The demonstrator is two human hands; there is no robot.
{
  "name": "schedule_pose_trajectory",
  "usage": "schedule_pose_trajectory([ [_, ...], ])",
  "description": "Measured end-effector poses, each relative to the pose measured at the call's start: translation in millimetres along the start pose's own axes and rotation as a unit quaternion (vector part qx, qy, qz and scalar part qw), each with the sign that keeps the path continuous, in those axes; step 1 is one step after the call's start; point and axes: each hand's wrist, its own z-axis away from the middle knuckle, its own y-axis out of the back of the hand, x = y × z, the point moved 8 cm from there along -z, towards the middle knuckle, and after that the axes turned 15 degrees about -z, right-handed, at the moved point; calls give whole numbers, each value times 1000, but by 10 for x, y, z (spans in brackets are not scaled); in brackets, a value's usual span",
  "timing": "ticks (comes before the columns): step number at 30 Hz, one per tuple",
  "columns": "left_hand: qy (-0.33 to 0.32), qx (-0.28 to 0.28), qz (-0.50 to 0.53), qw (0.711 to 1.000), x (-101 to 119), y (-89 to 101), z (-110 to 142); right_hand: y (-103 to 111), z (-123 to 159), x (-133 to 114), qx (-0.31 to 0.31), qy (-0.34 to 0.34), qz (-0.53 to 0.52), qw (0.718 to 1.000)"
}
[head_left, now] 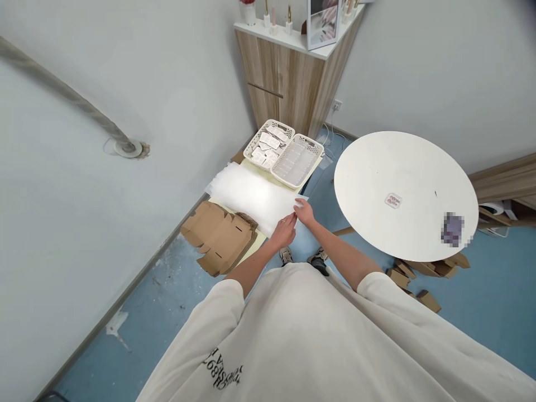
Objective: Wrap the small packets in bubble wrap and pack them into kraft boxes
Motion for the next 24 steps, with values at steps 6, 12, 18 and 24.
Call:
schedule_pose_trajectory([
  [6,-4,6,16,1000,152,43,-20,451,26,-41,32,30,31,999],
  [12,-34,-10,-6,999,386,-43,-326,1130,148,103,93,27,5,995],
  [18,-88,-17,-21,996,880,-166,-808,1951,184,423,158,-4,-31,987],
  [24,-106,-49,-33,993,1376,-314,-1366,2826,64,864,218,-37,-66,973],
])
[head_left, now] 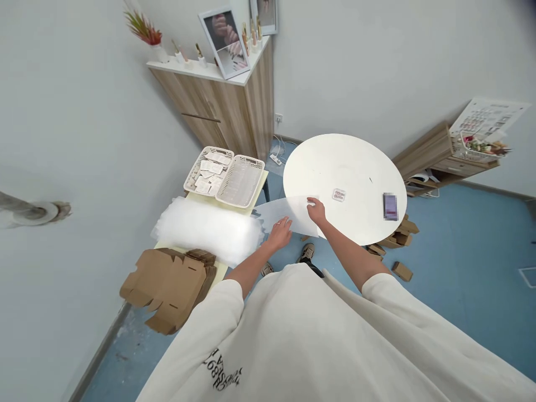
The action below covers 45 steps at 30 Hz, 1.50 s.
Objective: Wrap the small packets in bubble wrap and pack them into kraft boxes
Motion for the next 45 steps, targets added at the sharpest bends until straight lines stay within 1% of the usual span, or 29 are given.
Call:
schedule_pose_trajectory([
  [4,1,-36,-1,999,244,-37,-442,497,-385,320,26,-36,2,999],
  [7,3,-67,-3,998,447,-79,-768,822,-623,585,28,-62,17,998],
  [10,13,-106,-12,994,653,-156,-1080,1108,-774,843,21,-85,33,996],
  [13,26,-158,-24,987,844,-278,-1344,1354,-827,1108,7,-119,52,991],
  [16,49,-216,-36,975,975,-431,-1512,1534,-809,1352,-26,-156,77,984],
  [18,62,-248,-43,966,1026,-532,-1567,1670,-788,1462,-27,-169,115,979],
  [20,70,-265,-53,960,1053,-614,-1592,1816,-791,1486,-5,-153,174,973],
  [22,71,-270,-65,958,1059,-673,-1604,1902,-820,1418,11,-103,230,968],
  [25,65,-262,-81,959,1029,-717,-1634,1877,-874,1302,-5,-42,271,962],
  [27,60,-253,-89,961,982,-720,-1674,1793,-894,1274,-38,-31,274,961],
  [30,44,-241,-102,964,877,-689,-1781,1610,-860,1283,-108,-28,271,956],
  [34,11,-222,-117,968,687,-599,-2009,1390,-704,1361,-193,-50,275,941],
  [37,4,-208,-122,970,522,-519,-2214,1239,-595,1408,-231,-76,273,931],
  [39,9,-199,-125,972,439,-474,-2335,1117,-553,1405,-244,-86,267,928],
  [42,14,-167,-133,977,407,-401,-2455,900,-525,1361,-254,-92,244,932],
  [45,-8,-139,-127,982,489,-362,-2471,711,-538,1290,-266,-88,199,939],
])
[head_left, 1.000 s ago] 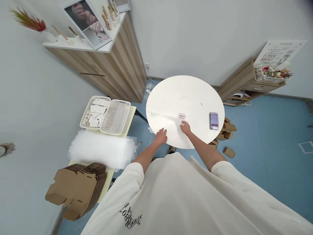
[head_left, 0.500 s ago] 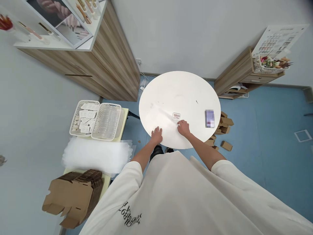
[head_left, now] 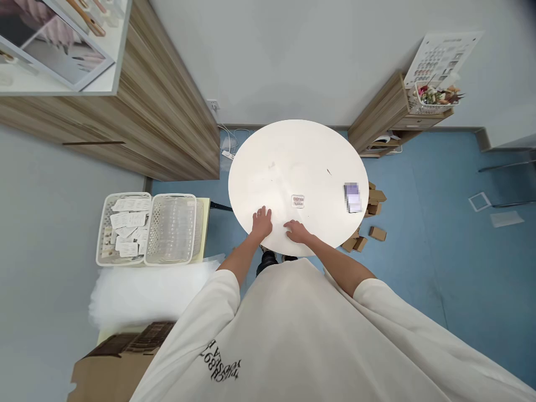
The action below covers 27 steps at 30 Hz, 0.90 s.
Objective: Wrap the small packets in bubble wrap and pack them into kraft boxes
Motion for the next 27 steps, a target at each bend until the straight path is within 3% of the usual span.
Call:
schedule_pose_trajectory([
  [3,-36,-4,-3,999,81,-32,44,110,-91,-60,24,11,-33,999],
  [8,-58,-22,-17,998,18,-137,57,789,-249,88,161,-52,49,984],
  [11,-53,-25,-10,998,-82,-157,24,1050,-360,152,175,-79,107,975],
  [16,-61,-40,-4,997,-183,-166,17,1072,-520,133,150,-61,148,976],
  [20,-49,-49,9,998,-234,-182,45,1046,-547,150,171,-60,159,971],
  [27,-74,-66,-9,995,-179,-211,-55,1206,-353,491,233,-139,84,959],
])
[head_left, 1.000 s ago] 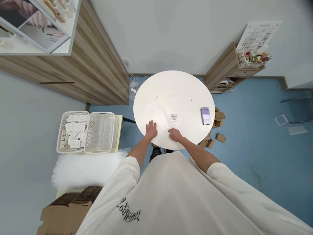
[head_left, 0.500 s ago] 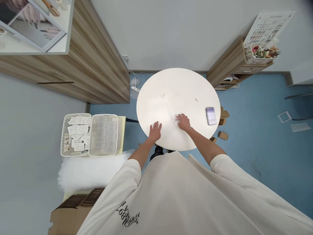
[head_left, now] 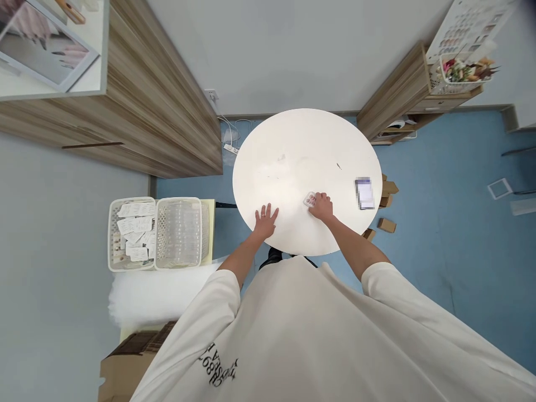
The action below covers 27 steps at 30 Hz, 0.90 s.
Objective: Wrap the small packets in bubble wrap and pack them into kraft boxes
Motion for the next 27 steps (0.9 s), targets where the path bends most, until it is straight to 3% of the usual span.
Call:
schedule_pose_trajectory([
  [6,-49,2,-25,998,310,93,-317,220,118,236,12,-3,-40,999],
  [13,-115,15,-32,993,787,236,-637,224,307,154,-30,63,-31,997],
  [19,-68,45,-8,997,717,317,-467,0,318,-96,-104,137,2,985],
  [27,-21,30,16,999,647,272,-134,-297,167,-446,-148,204,30,967],
])
